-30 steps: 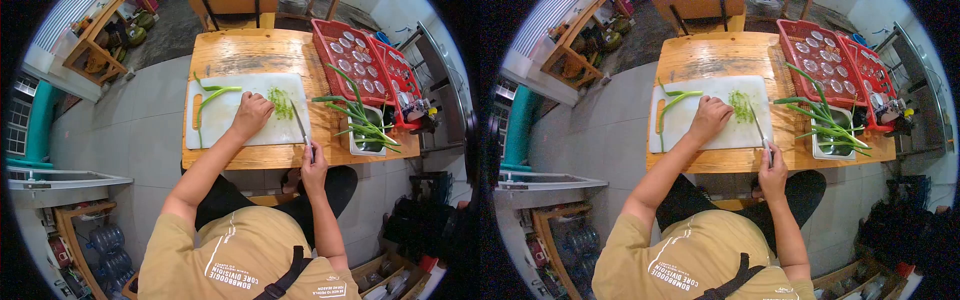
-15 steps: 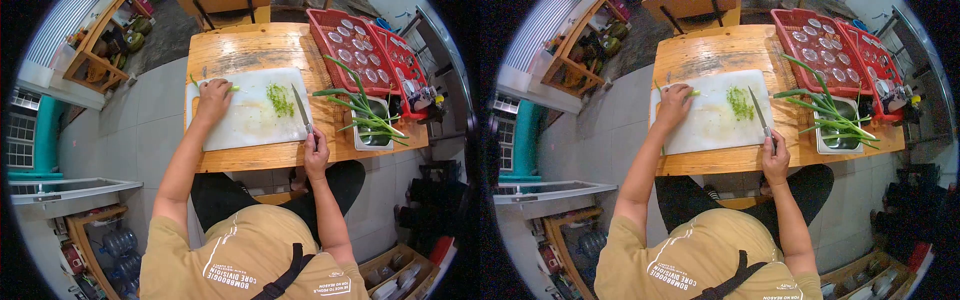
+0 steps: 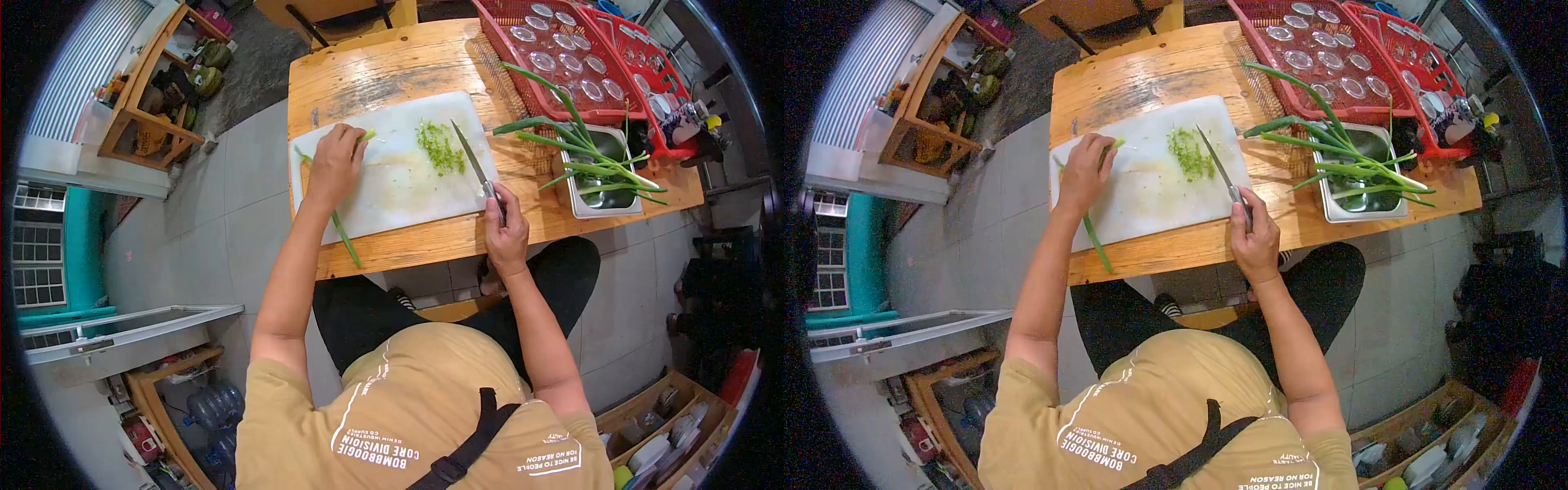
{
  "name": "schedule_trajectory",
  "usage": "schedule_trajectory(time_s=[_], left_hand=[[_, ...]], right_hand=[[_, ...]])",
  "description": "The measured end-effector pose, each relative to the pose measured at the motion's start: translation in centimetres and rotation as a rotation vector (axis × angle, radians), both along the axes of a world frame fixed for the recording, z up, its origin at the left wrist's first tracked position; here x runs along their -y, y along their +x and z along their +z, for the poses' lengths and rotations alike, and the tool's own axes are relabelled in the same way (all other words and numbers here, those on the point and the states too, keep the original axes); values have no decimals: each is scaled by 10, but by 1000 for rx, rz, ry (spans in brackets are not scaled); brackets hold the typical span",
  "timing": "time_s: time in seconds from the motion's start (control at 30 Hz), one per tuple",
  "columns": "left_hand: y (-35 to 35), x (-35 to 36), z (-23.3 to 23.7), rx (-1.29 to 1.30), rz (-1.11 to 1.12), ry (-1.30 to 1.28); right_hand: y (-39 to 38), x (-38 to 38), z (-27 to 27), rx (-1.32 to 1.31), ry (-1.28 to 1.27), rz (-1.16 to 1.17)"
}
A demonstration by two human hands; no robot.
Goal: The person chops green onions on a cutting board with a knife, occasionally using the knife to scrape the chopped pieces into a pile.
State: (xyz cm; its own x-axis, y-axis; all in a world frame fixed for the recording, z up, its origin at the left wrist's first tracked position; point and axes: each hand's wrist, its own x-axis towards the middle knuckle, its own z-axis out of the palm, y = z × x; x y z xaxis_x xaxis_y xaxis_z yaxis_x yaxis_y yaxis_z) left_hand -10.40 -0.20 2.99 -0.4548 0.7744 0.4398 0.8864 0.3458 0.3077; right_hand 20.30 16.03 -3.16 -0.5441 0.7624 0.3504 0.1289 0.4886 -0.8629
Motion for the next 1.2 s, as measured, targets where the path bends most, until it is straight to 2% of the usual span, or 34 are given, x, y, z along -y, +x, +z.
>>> schedule_trajectory(time_s=[0.07, 0.23, 0.4, 0.57, 0.73, 1.2], left_hand=[[19, -1, 1, 55, -82, 111], [65, -5, -3, 94, -133, 99], [85, -14, -26, 130, -122, 107], [96, -19, -26, 91, -61, 41], [101, -27, -26, 146, 24, 2], [116, -38, -39, 197, 188, 98]], right_hand=[[0, 0, 2, -11, 3, 7], [7, 8, 26, 40, -84, 46], [14, 38, 48, 91, -170, 136], [21, 57, 62, 189, -279, 209], [17, 66, 46, 123, -105, 188], [13, 78, 33, 201, -56, 216]])
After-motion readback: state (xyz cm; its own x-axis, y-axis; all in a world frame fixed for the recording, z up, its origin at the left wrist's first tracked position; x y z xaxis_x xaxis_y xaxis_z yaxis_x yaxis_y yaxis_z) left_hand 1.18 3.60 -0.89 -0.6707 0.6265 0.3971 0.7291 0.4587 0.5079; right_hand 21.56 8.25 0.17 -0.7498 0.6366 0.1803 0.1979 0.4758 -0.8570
